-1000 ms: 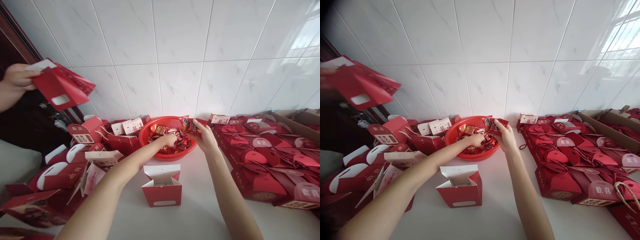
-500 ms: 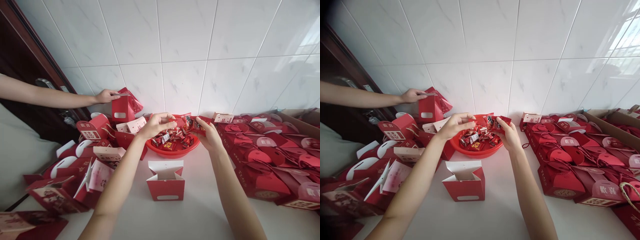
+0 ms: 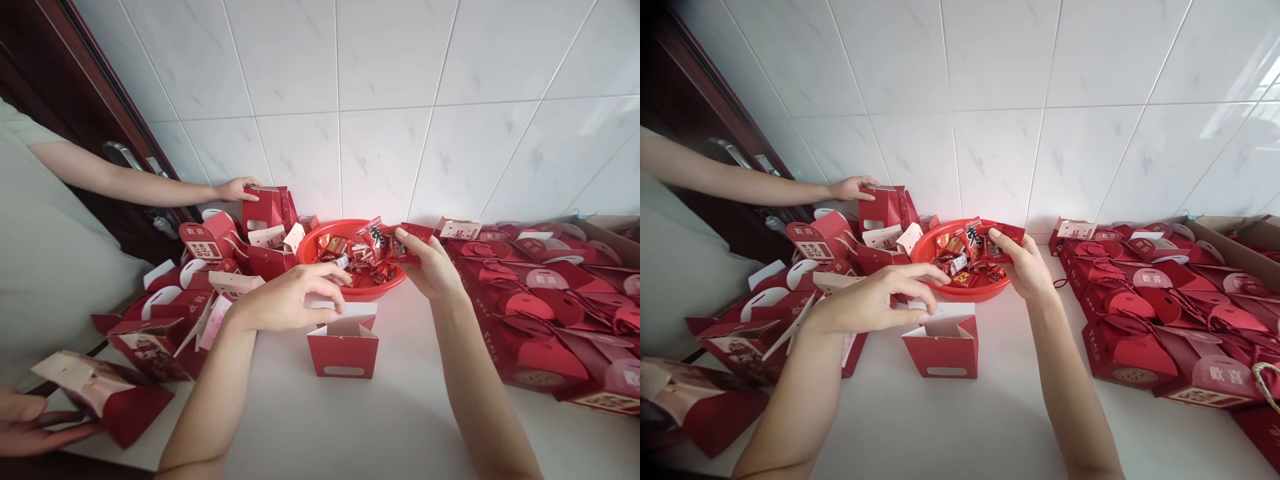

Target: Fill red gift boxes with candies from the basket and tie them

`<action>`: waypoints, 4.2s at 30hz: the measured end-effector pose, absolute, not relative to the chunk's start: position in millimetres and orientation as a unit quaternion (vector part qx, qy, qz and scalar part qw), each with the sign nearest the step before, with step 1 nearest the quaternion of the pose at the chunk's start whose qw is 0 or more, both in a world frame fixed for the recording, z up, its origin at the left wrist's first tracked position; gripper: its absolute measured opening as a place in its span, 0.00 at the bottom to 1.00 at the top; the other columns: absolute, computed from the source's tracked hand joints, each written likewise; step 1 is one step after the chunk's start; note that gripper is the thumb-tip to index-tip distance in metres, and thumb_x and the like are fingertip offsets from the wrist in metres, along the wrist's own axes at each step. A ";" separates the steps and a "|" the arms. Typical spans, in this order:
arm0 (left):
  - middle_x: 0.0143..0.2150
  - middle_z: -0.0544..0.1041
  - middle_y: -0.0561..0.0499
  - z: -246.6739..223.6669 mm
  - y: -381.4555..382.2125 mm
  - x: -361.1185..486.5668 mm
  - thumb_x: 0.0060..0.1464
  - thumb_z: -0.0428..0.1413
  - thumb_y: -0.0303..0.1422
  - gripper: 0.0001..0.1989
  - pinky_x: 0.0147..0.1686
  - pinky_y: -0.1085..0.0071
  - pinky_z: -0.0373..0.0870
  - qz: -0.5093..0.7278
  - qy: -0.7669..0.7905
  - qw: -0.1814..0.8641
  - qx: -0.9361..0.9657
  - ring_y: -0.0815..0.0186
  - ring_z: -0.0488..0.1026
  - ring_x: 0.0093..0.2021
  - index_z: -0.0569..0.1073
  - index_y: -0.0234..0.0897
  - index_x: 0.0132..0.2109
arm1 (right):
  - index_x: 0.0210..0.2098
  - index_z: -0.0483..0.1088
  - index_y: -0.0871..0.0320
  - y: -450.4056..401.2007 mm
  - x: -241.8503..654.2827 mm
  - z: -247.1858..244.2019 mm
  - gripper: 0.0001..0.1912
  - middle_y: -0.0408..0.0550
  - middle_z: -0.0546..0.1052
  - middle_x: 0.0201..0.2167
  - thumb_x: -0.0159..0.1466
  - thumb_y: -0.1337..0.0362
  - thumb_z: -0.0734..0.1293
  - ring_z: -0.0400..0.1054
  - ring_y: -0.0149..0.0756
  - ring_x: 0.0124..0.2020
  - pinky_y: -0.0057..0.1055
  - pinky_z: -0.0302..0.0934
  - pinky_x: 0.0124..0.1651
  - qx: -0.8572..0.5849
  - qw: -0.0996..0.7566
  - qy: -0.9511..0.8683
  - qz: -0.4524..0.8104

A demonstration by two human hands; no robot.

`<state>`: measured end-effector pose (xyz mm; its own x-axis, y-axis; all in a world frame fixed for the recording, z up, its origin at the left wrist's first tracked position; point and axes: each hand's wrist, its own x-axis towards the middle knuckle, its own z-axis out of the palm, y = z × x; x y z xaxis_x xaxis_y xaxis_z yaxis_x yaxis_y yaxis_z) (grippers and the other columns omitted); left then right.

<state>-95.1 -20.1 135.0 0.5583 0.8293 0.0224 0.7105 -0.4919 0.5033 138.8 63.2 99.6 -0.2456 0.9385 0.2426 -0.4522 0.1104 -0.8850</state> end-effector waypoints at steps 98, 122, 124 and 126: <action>0.65 0.72 0.47 84.2 31.2 -90.2 0.53 0.65 0.41 0.30 0.64 0.61 0.63 0.199 0.385 0.361 0.826 0.54 0.66 0.66 0.72 0.45 0.63 | 0.44 0.78 0.57 31.4 162.3 115.1 0.10 0.48 0.82 0.37 0.66 0.63 0.67 0.75 0.34 0.32 0.29 0.68 0.35 -0.299 0.293 -0.876 0.241; 0.62 0.74 0.40 51.2 19.2 -70.4 0.58 0.58 0.40 0.32 0.44 0.67 0.77 0.392 0.412 0.376 0.732 0.61 0.80 0.43 0.64 0.39 0.68 | 0.37 0.76 0.60 40.8 183.1 27.5 0.18 0.41 0.72 0.25 0.59 0.51 0.73 0.59 0.25 0.20 0.26 0.56 0.22 -0.297 0.400 -0.678 0.541; 0.62 0.74 0.40 47.2 20.7 -69.9 0.58 0.58 0.41 0.32 0.46 0.65 0.77 0.389 0.418 0.391 0.722 0.60 0.80 0.45 0.65 0.39 0.67 | 0.33 0.76 0.60 38.8 183.0 23.6 0.17 0.40 0.70 0.23 0.58 0.51 0.74 0.58 0.25 0.19 0.26 0.54 0.21 -0.299 0.428 -0.656 0.545; 0.59 0.76 0.41 44.1 21.8 -70.4 0.57 0.60 0.43 0.34 0.49 0.63 0.76 0.377 0.416 0.415 0.717 0.58 0.80 0.48 0.64 0.40 0.68 | 0.31 0.75 0.59 37.7 182.5 19.9 0.17 0.40 0.68 0.22 0.57 0.51 0.74 0.58 0.25 0.18 0.26 0.54 0.20 -0.303 0.446 -0.642 0.544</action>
